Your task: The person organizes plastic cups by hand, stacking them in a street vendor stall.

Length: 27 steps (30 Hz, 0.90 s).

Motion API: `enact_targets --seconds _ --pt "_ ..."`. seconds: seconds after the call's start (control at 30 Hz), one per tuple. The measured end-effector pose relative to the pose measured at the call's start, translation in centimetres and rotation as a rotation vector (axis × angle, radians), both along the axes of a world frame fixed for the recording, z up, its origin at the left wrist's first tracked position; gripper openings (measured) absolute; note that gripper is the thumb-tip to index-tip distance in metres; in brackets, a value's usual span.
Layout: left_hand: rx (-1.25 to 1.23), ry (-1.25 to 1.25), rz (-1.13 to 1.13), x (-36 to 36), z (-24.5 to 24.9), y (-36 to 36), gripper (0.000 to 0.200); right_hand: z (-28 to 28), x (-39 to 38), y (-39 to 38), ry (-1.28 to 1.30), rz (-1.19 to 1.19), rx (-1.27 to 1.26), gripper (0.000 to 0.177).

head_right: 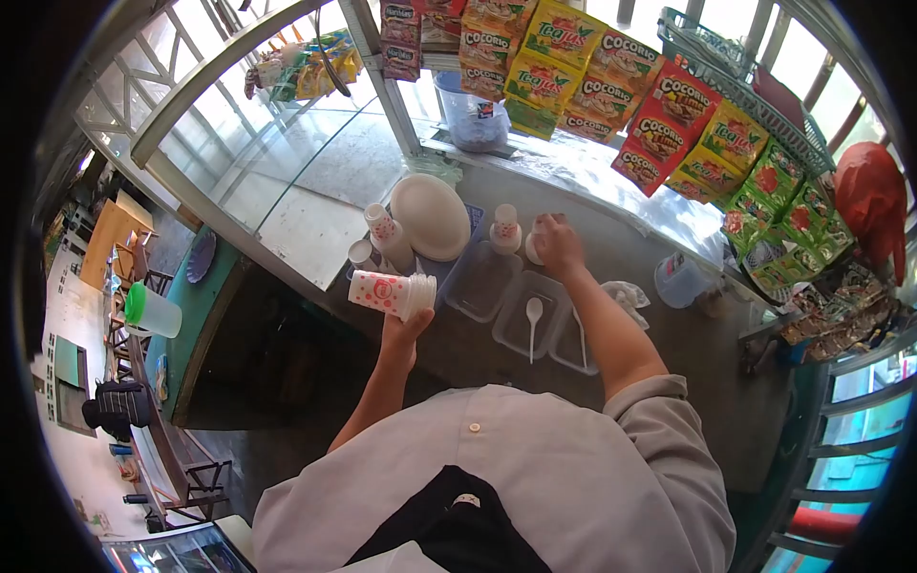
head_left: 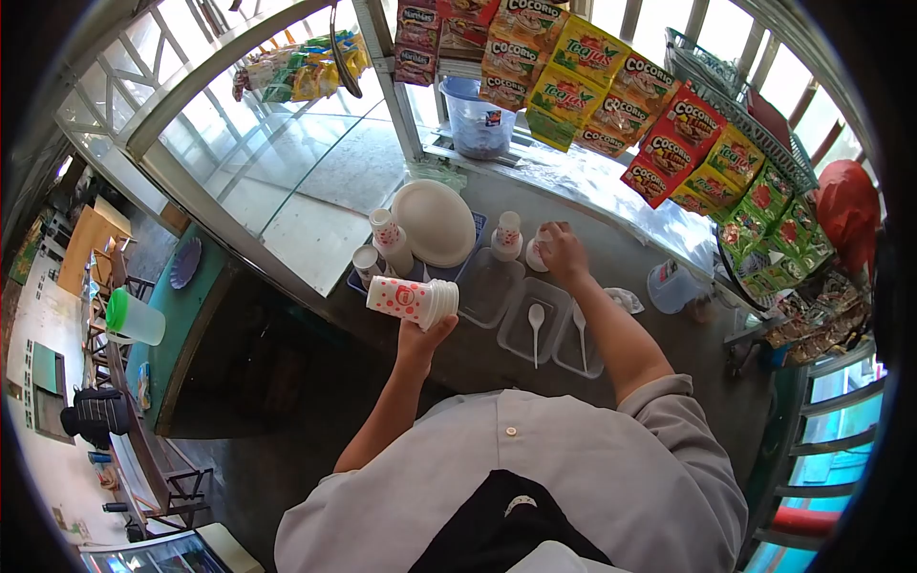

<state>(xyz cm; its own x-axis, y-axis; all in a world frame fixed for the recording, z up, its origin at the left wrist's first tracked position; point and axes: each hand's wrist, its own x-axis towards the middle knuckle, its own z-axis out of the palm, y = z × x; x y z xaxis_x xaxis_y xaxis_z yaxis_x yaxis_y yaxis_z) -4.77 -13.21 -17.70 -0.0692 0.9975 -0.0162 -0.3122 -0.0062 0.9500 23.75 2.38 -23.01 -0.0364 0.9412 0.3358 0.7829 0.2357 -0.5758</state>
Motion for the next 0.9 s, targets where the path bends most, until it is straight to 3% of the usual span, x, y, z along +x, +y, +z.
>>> enact_targets --seconds 0.43,0.5,0.63,0.7,0.77,0.9 --pt "-0.016 0.005 0.020 0.4 0.0 0.5 0.051 -0.5 -1.0 -0.4 0.067 -0.048 0.019 0.035" --pt "-0.022 0.016 -0.003 0.5 0.2 0.5 0.052 -0.3 -0.9 -0.8 0.021 -0.056 0.270 0.037" --pt "-0.038 0.125 -0.164 0.7 -0.1 0.8 0.055 1.5 -1.9 -2.3 0.004 -0.040 0.370 0.041" --pt "-0.021 0.140 -0.196 1.3 -0.4 0.9 0.056 3.1 -3.4 -4.4 0.595 0.454 -0.412 0.047" --pt "0.001 0.156 -0.226 1.9 -0.4 1.1 0.057 4.0 -4.9 -6.9 0.813 0.778 -0.693 0.057" --pt "0.025 0.130 -0.270 2.9 0.8 1.3 0.059 4.5 -6.3 -10.1 1.002 0.802 -0.769 0.063"
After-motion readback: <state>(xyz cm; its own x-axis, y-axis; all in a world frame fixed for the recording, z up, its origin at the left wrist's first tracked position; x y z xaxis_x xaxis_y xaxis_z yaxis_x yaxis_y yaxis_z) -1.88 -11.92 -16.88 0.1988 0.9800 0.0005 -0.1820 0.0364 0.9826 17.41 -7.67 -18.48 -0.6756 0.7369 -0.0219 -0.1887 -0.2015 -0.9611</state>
